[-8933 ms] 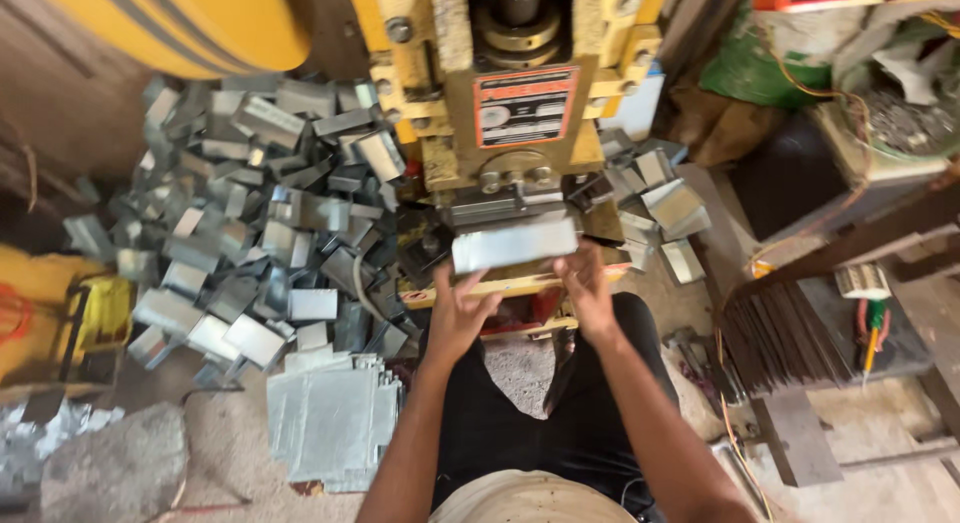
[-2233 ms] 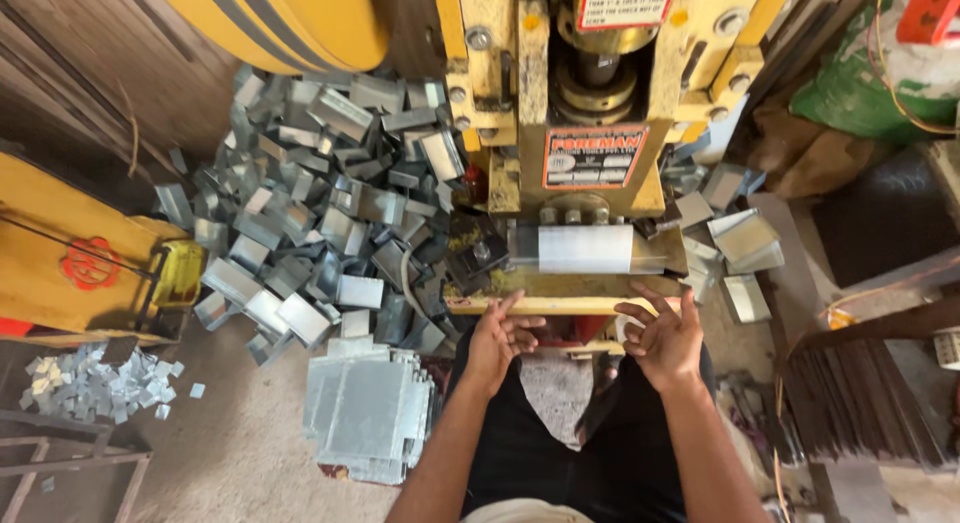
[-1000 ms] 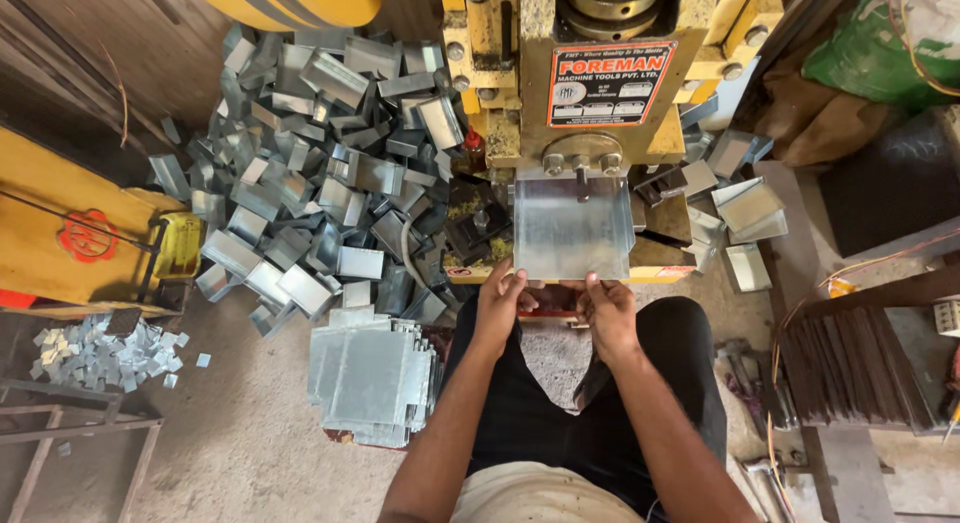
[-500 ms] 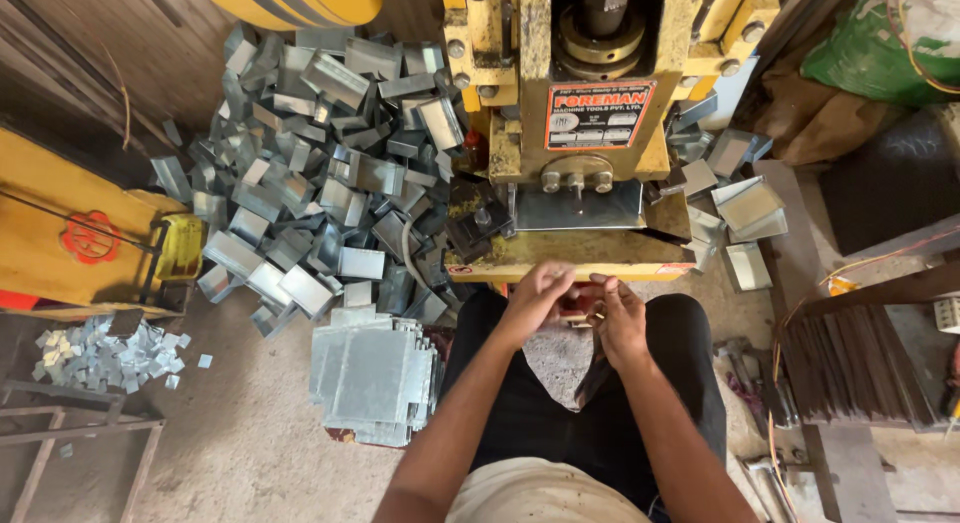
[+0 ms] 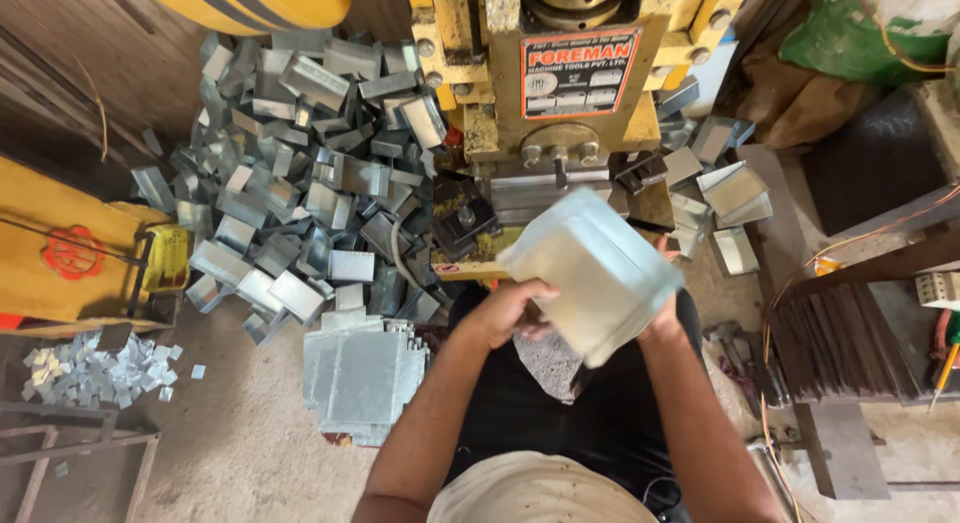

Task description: The person repeatedly picks up flat metal sheets from a stack, places them into a hydraulic press machine, and operates the press to bend the sheets. After each press, the person removes the bent sheet and places it into a pile of finished pieces.

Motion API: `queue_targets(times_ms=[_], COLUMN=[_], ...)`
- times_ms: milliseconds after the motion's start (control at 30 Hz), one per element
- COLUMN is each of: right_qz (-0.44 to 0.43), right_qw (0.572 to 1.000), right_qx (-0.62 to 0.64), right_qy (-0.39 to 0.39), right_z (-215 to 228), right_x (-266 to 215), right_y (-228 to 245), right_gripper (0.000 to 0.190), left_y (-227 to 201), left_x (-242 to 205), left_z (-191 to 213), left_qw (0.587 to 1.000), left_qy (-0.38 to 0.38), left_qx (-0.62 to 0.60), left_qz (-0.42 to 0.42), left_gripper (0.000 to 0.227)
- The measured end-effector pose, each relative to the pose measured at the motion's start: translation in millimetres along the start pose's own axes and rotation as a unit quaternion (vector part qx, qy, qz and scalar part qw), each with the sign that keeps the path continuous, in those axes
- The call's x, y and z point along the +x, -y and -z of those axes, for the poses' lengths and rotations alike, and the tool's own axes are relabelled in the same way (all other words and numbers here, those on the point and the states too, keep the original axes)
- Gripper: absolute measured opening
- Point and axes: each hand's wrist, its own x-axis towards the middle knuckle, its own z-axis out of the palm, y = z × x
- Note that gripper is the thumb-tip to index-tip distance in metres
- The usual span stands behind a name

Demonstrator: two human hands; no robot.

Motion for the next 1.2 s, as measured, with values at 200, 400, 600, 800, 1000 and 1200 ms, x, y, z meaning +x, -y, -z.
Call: queue_targets(times_ms=[200, 400, 600, 800, 1000, 1200], right_qz=[0.069, 0.123, 0.127, 0.104, 0.088, 0.095], right_qw=[0.956, 0.964, 0.978, 0.986, 0.987, 0.981], right_qx=[-0.205, -0.169, -0.138, -0.080, -0.116, -0.131], right_qy=[-0.197, -0.162, -0.091, -0.104, -0.067, -0.103], right_z=[-53, -79, -76, -56, -34, -56], right_x=[9, 1, -4, -20, -26, -24], right_y=[-3, -30, -34, -42, -46, -45], right_gripper=[0.057, 0.076, 0.082, 0.070, 0.058, 0.067], left_y=[-25, 0, 15, 42, 36, 34], left_x=[-26, -30, -41, -46, -60, -55], left_z=[2, -14, -29, -38, -38, -28], left_qw=[0.953, 0.968, 0.949, 0.919, 0.895, 0.918], left_qy=[-0.181, -0.166, -0.147, -0.158, -0.148, -0.122], left_qx=[-0.214, 0.037, 0.116, 0.156, 0.211, 0.147], left_qz=[-0.113, -0.186, -0.253, -0.327, -0.364, -0.348], left_gripper=[0.087, 0.112, 0.126, 0.113, 0.097, 0.098])
